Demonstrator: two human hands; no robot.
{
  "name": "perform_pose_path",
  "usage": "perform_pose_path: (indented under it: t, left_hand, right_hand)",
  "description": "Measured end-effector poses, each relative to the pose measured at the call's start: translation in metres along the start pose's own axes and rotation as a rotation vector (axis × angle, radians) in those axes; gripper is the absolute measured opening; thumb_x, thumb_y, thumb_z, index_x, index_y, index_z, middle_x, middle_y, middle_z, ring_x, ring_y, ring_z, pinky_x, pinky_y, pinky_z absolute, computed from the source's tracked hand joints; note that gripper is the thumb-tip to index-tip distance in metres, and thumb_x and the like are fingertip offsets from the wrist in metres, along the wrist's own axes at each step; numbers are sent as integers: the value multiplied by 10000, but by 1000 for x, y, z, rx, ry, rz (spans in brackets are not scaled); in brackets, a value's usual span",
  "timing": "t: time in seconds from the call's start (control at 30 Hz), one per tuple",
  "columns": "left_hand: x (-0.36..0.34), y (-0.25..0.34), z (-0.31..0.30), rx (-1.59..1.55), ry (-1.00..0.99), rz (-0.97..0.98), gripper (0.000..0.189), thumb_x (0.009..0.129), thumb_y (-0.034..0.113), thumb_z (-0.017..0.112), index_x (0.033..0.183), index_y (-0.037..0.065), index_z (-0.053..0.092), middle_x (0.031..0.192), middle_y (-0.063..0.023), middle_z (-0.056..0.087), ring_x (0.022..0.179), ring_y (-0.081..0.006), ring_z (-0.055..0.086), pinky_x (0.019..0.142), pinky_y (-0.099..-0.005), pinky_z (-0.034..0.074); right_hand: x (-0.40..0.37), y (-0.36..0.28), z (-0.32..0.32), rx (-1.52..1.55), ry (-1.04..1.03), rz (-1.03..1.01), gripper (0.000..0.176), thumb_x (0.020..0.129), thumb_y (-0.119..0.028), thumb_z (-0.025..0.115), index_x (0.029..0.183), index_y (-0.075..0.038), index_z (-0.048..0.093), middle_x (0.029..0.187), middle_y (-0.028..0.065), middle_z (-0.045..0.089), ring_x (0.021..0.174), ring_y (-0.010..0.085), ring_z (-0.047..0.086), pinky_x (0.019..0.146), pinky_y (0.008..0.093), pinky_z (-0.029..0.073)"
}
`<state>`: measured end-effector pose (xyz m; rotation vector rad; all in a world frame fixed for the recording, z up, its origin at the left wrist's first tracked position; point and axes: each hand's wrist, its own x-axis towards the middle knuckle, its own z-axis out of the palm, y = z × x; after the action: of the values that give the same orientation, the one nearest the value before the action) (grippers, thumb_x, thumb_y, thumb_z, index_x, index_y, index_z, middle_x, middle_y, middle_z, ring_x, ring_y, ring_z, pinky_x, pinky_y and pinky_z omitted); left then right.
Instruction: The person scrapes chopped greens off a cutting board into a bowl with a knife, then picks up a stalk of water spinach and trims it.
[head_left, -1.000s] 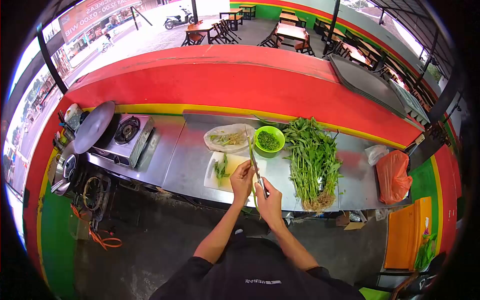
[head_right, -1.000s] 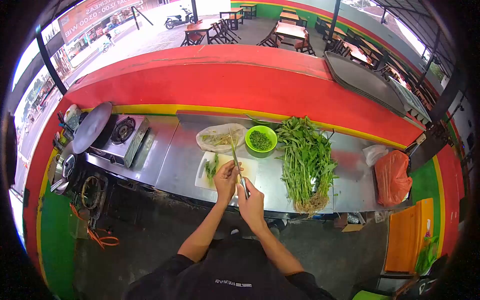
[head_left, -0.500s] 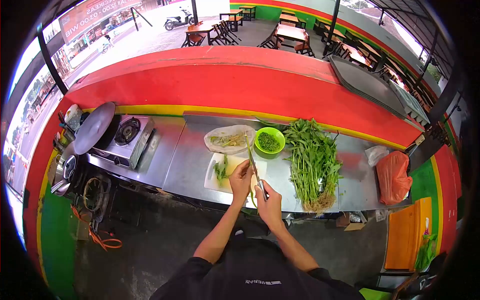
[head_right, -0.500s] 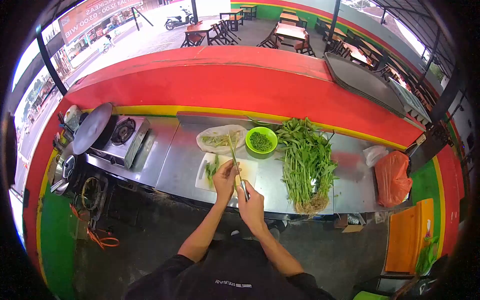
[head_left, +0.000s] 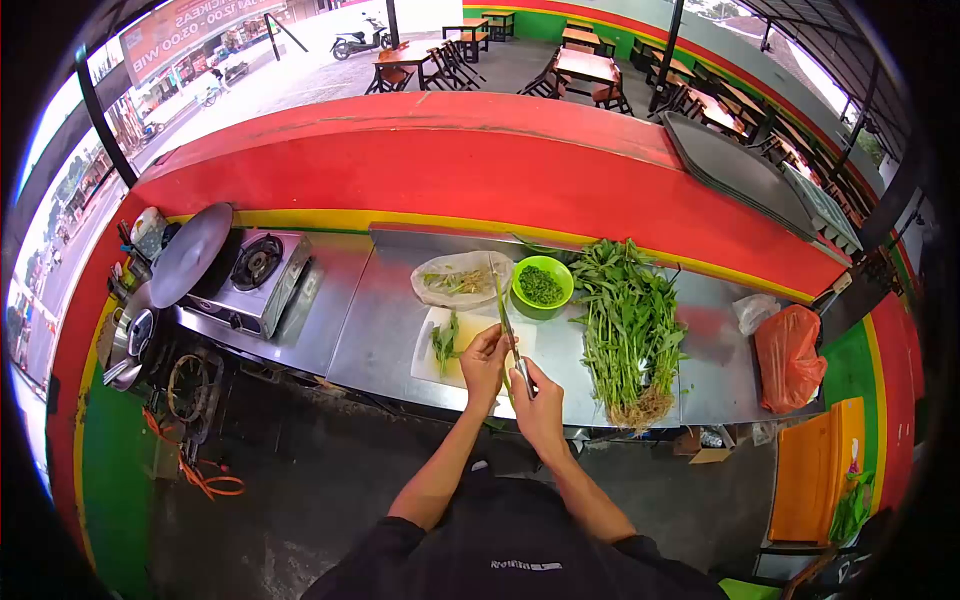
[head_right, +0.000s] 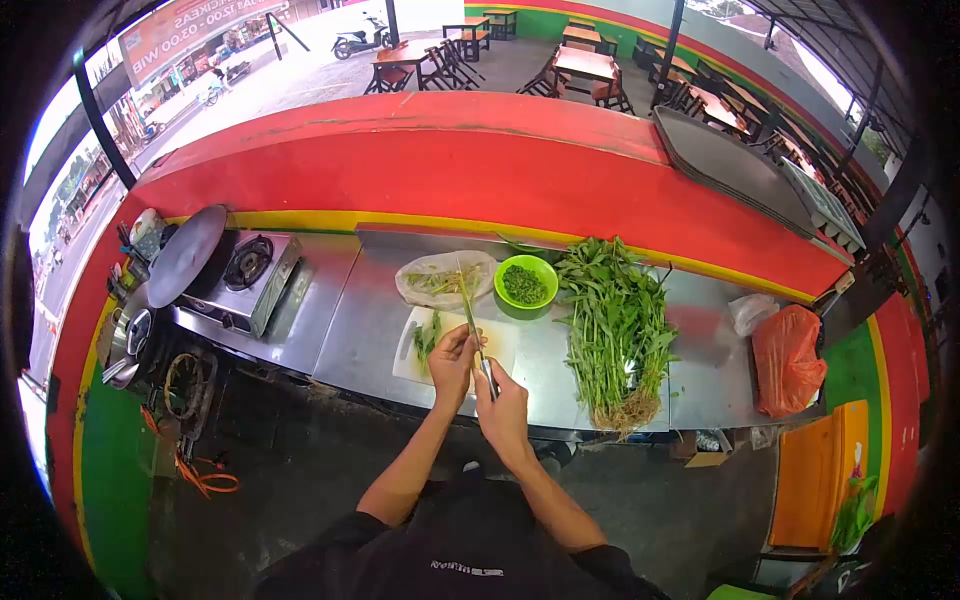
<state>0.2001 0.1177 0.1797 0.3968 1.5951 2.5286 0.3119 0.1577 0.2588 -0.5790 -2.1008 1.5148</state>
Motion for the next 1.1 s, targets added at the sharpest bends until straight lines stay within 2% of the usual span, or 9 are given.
perform_pose_path:
  t: [0.13, 0.2, 0.3, 0.4, 0.53, 0.6, 0.63, 0.7, 1.1]
  left_hand:
    - [-1, 3, -1, 52, -29, 31, 285, 953, 29, 620, 1222, -64, 609, 1024, -113, 700, 914, -163, 685, 823, -288, 553]
    - [-1, 2, -2, 80, -22, 25, 298, 947, 39, 642, 1226, -61, 619, 1048, -98, 697, 884, -130, 661, 801, -272, 553]
    - [0, 2, -4, 105, -17, 35, 289, 950, 19, 617, 1228, -60, 615, 1040, -107, 697, 888, -159, 683, 789, -287, 562]
    - [4, -3, -4, 65, 17, 40, 282, 946, 9, 617, 1219, -63, 617, 1037, -111, 698, 892, -162, 683, 789, -289, 565]
    - [8, -8, -8, 85, 6, 40, 289, 947, -3, 608, 1229, -66, 606, 1043, -117, 696, 906, -164, 683, 800, -293, 567]
    - [6, -8, -8, 44, -5, 34, 304, 950, 9, 613, 1245, -65, 592, 1054, -124, 695, 924, -168, 682, 826, -298, 562]
    - [5, -9, -8, 44, -6, 32, 304, 950, 9, 613, 1245, -65, 592, 1054, -124, 695, 924, -168, 682, 826, -298, 562]
    - [1, -4, -4, 30, -52, 2, 320, 945, 13, 632, 1248, -77, 586, 1080, -119, 693, 952, -151, 670, 849, -271, 548]
    - [-4, -2, -3, 89, -37, 0, 304, 966, 49, 612, 1248, -63, 599, 1066, -130, 707, 907, -168, 680, 821, -290, 545]
  right_hand:
    - [3, -1, -1, -38, 18, -13, 272, 949, -142, 603, 1140, 49, 639, 598, 34, 505, 563, 70, 428, 499, 296, 365]
    - [4, 0, -1, -43, 5, -28, 278, 949, -153, 600, 1156, 30, 631, 599, 152, 553, 511, 166, 508, 504, 358, 412]
    - [4, -2, 0, -59, 21, -62, 271, 949, -156, 599, 1146, 28, 633, 601, 154, 553, 508, 173, 508, 507, 366, 415]
    - [2, -7, -2, -25, -17, -7, 282, 952, -137, 600, 1152, 60, 634, 608, 34, 514, 570, 72, 431, 500, 295, 367]
    - [2, 9, 2, -38, 9, -27, 285, 954, -135, 599, 1158, 62, 632, 614, 38, 528, 574, 74, 430, 504, 296, 371]
    - [3, 10, 0, -68, 3, -60, 258, 944, -138, 589, 1133, 34, 628, 603, 174, 557, 497, 214, 518, 511, 379, 420]
    - [2, 10, 0, -68, 4, -58, 258, 944, -138, 589, 1133, 34, 628, 603, 174, 557, 497, 214, 518, 511, 379, 420]
    - [1, 4, 1, -38, 43, -69, 264, 953, -137, 599, 1134, 52, 636, 597, 46, 504, 572, 76, 422, 506, 298, 370]
    - [-2, 3, -1, -27, 20, -33, 248, 952, -140, 602, 1122, 38, 639, 565, 41, 460, 534, 89, 386, 477, 319, 336]
